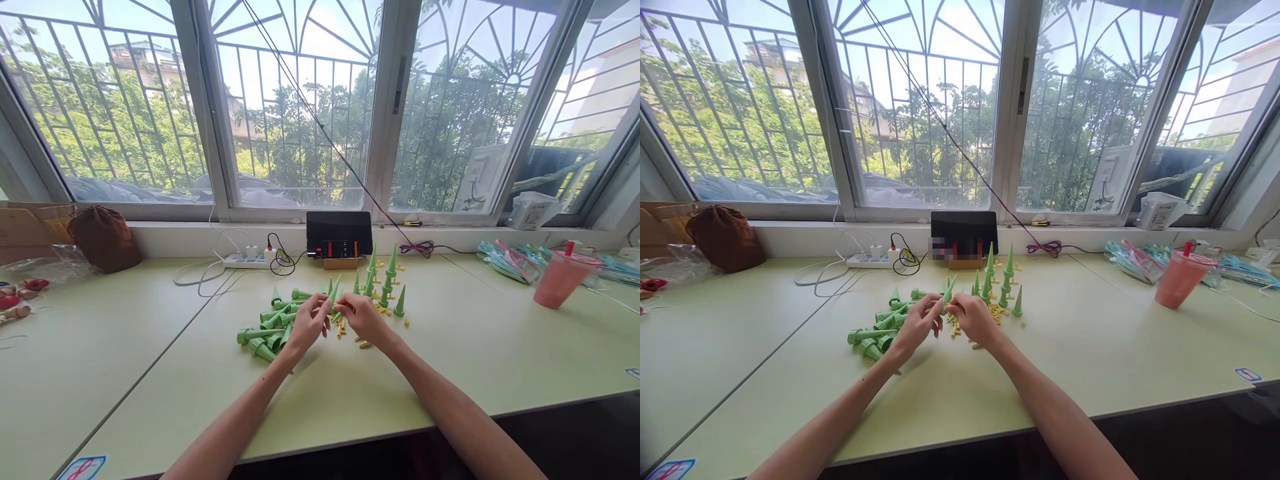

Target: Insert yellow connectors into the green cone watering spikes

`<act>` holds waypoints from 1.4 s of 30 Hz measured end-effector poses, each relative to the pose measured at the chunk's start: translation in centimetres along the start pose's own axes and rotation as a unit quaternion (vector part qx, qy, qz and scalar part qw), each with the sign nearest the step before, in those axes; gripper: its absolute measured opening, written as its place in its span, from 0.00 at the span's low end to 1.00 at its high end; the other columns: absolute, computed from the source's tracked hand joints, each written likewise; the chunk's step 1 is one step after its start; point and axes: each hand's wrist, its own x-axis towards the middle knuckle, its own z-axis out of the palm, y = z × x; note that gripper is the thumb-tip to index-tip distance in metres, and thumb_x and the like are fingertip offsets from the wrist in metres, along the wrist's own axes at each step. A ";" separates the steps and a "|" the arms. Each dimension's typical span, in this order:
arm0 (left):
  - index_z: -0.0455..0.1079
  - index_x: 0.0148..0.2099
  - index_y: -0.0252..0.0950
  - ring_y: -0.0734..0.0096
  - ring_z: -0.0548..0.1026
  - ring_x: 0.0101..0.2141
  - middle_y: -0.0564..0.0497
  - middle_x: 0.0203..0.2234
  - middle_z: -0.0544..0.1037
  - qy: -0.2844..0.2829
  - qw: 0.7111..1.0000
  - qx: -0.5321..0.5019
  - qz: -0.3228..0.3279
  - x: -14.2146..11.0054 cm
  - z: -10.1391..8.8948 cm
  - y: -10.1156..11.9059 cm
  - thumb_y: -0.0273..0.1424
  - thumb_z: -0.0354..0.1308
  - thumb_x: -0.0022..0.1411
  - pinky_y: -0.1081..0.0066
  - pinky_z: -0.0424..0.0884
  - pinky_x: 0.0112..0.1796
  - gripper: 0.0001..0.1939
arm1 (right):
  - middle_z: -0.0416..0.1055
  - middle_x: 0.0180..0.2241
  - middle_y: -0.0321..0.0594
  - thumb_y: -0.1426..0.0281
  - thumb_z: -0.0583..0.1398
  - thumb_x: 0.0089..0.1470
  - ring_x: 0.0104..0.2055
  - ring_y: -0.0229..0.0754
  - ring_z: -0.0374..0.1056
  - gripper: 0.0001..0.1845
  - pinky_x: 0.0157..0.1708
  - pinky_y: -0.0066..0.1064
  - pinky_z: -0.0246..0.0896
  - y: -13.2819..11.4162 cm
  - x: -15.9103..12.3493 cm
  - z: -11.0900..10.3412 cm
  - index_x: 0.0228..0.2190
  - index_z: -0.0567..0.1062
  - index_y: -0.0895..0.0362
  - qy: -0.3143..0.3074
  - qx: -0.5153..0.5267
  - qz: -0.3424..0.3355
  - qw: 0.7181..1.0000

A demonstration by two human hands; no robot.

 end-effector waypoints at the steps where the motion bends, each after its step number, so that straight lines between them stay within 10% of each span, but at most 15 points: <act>1: 0.64 0.37 0.35 0.78 0.69 0.17 0.55 0.25 0.70 -0.001 1.000 0.003 0.002 0.0 0.0 -0.1 0.44 0.55 0.58 0.77 0.65 0.13 0.16 | 0.66 0.22 0.35 0.65 0.53 0.61 0.23 0.35 0.58 0.14 0.25 0.25 0.51 0.0 0.0 0.0 0.26 0.69 0.57 0.000 0.000 0.000 1.000; 42: 0.66 0.45 0.37 0.72 0.74 0.29 0.48 0.39 0.70 -0.036 0.998 0.006 0.054 0.1 -0.2 -1.1 0.39 0.57 0.59 0.75 0.72 0.18 0.15 | 0.55 0.14 0.30 0.64 0.47 0.62 0.17 0.34 0.51 0.19 0.21 0.27 0.44 0.0 0.2 -0.1 0.20 0.56 0.55 -0.024 0.049 0.073 0.996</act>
